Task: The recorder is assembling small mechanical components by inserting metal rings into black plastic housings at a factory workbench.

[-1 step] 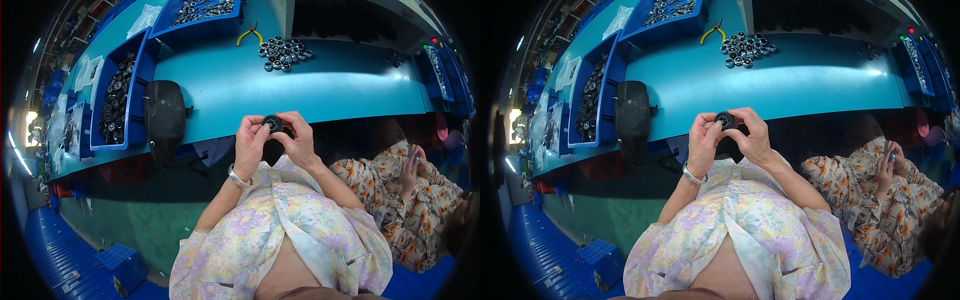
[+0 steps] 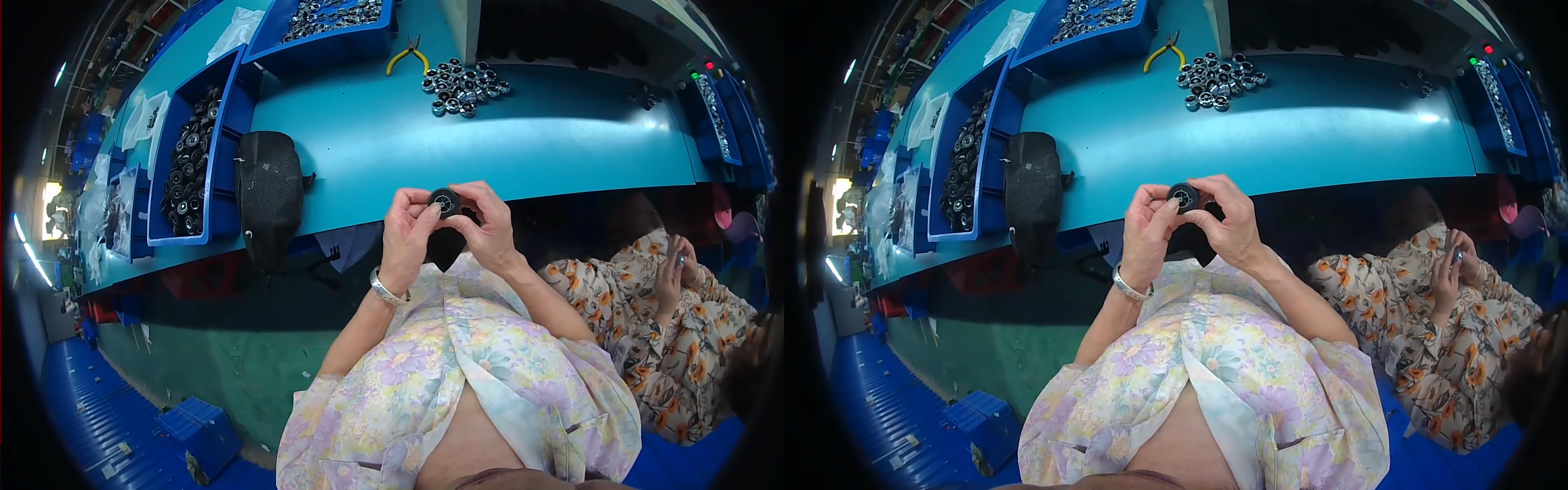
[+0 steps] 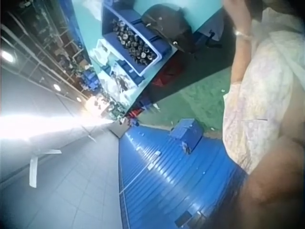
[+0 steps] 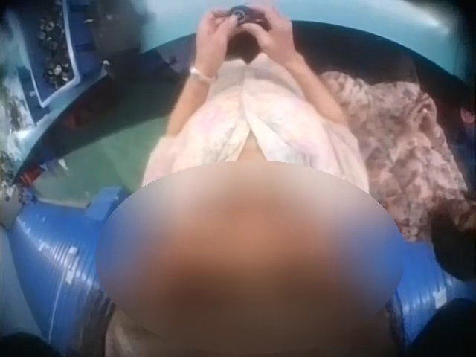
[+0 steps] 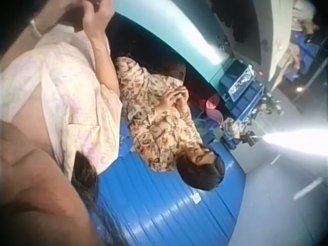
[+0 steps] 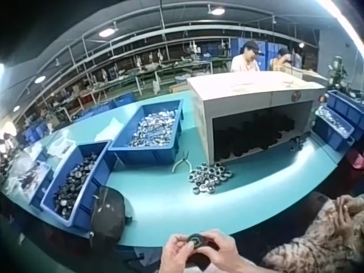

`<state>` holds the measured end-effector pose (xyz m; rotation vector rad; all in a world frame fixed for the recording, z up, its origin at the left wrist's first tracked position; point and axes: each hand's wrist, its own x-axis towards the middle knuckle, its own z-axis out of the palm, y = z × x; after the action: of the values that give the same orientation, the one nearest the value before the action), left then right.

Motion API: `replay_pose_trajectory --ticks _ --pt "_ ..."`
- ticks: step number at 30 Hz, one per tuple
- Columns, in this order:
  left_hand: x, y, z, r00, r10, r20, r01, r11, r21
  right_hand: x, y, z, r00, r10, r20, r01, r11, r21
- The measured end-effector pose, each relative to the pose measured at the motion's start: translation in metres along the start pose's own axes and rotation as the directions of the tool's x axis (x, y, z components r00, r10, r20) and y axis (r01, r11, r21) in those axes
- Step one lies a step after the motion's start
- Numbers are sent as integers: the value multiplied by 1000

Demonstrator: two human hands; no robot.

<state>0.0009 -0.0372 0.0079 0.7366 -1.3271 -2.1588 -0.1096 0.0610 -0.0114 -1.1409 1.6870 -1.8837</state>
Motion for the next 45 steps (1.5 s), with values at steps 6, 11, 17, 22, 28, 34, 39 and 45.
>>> replay_pose_trajectory --ticks 6,11,17,22,28,34,39,45 --pt "2 20 -19 973 -125 194 91 981 173 11 -15 -19 963 24 267 -15 999 -35" --pt "-3 9 -8 999 38 19 -41 971 237 2 -19 -3 981 -91 172 123 975 -187" --pt "-1 -3 -2 992 98 -81 -66 941 331 7 -1 1 966 -206 154 245 920 -307" --pt "1 7 -4 999 28 17 -31 970 241 18 -13 -14 969 -46 244 84 985 -150" --pt "6 3 -19 986 -149 78 120 950 287 10 4 -18 932 -114 344 178 971 -160" --pt "-7 -7 -8 998 -41 45 35 992 121 -7 -15 -8 985 -66 157 93 982 -167" --pt "-5 -5 -8 988 -54 148 20 974 224 -9 -6 -13 971 -177 161 216 937 -276" --pt "-3 -16 -6 991 -41 128 -8 934 358 -6 -4 -18 946 -261 191 309 903 -299"
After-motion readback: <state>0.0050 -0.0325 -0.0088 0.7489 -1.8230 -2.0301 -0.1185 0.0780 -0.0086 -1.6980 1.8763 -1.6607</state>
